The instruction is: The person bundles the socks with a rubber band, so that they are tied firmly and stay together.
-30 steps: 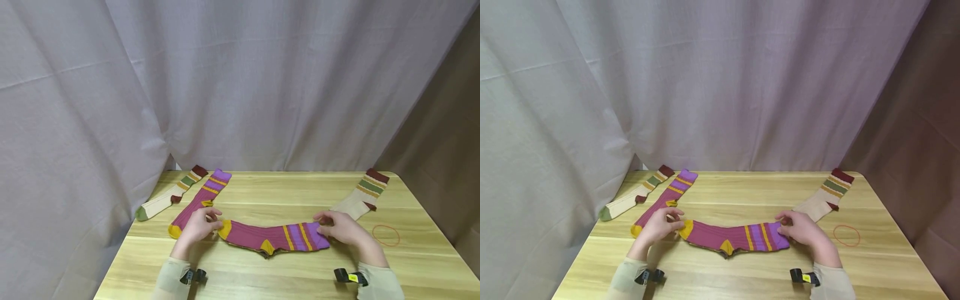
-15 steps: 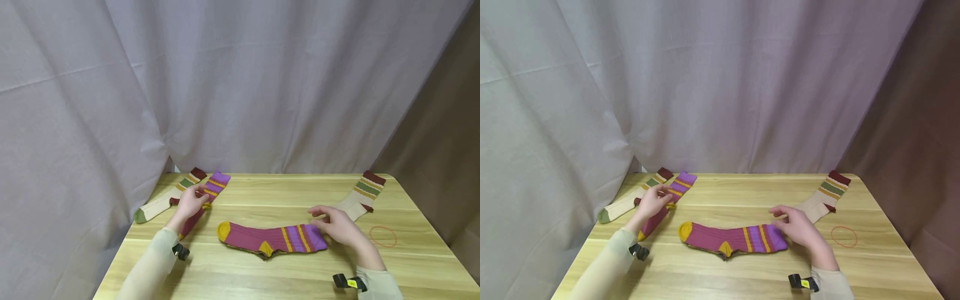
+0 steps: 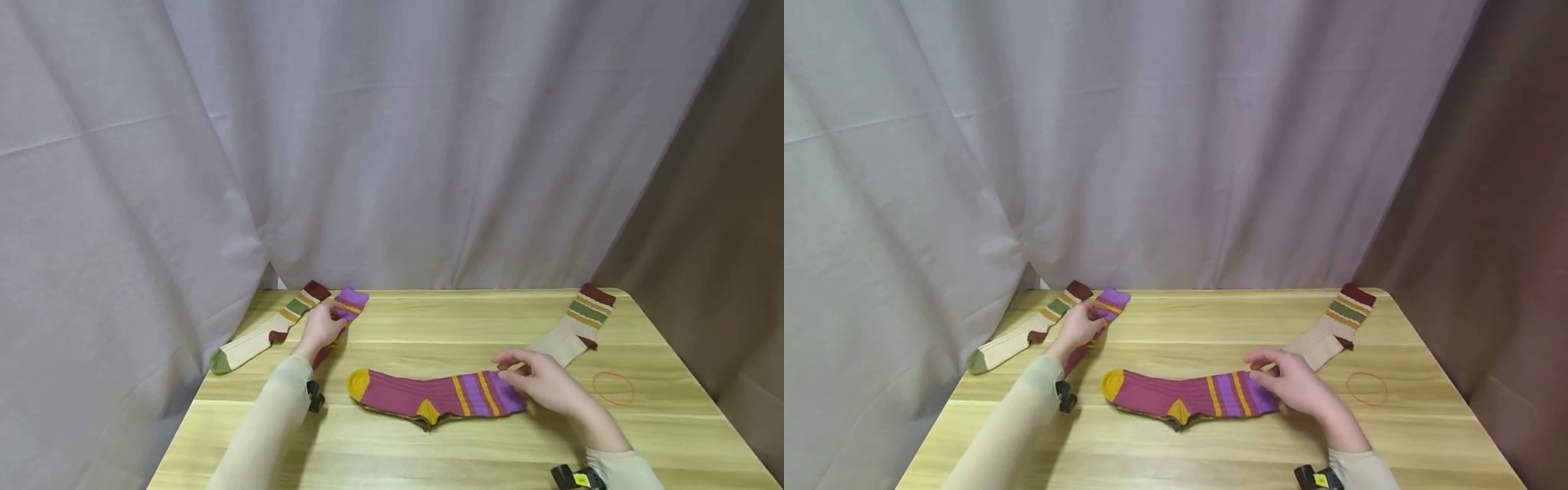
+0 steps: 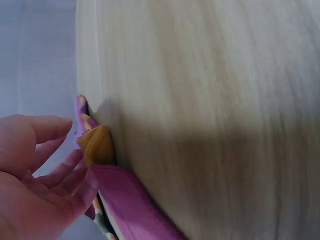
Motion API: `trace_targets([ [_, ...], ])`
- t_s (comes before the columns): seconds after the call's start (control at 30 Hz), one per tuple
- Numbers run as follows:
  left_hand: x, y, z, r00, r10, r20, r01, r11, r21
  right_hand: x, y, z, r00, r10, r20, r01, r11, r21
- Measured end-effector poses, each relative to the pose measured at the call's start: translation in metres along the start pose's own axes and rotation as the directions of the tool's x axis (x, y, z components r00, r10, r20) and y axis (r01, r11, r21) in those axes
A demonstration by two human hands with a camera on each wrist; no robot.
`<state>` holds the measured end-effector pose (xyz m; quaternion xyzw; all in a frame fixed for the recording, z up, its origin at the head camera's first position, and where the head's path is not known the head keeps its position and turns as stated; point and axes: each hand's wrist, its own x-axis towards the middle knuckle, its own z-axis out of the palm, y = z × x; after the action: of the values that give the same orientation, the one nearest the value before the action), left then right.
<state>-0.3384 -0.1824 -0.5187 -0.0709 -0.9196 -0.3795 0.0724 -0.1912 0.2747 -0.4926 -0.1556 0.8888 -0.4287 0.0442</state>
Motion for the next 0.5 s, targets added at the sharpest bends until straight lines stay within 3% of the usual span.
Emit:
trace_targets([
  [0.2,0.002,-0.006,0.005,1.0,0.011,0.025,-0.013,0.998,0.054,0.003,-0.003,0.004,1.0,0.004,0.018,-0.004,1.0,0.03],
  [0.5,0.0,0.001,0.013,0.989,0.041,0.144,-0.034,0.998,-0.049,0.01,-0.009,0.008,0.999,0.011,0.045,-0.014,0.998,0.066],
])
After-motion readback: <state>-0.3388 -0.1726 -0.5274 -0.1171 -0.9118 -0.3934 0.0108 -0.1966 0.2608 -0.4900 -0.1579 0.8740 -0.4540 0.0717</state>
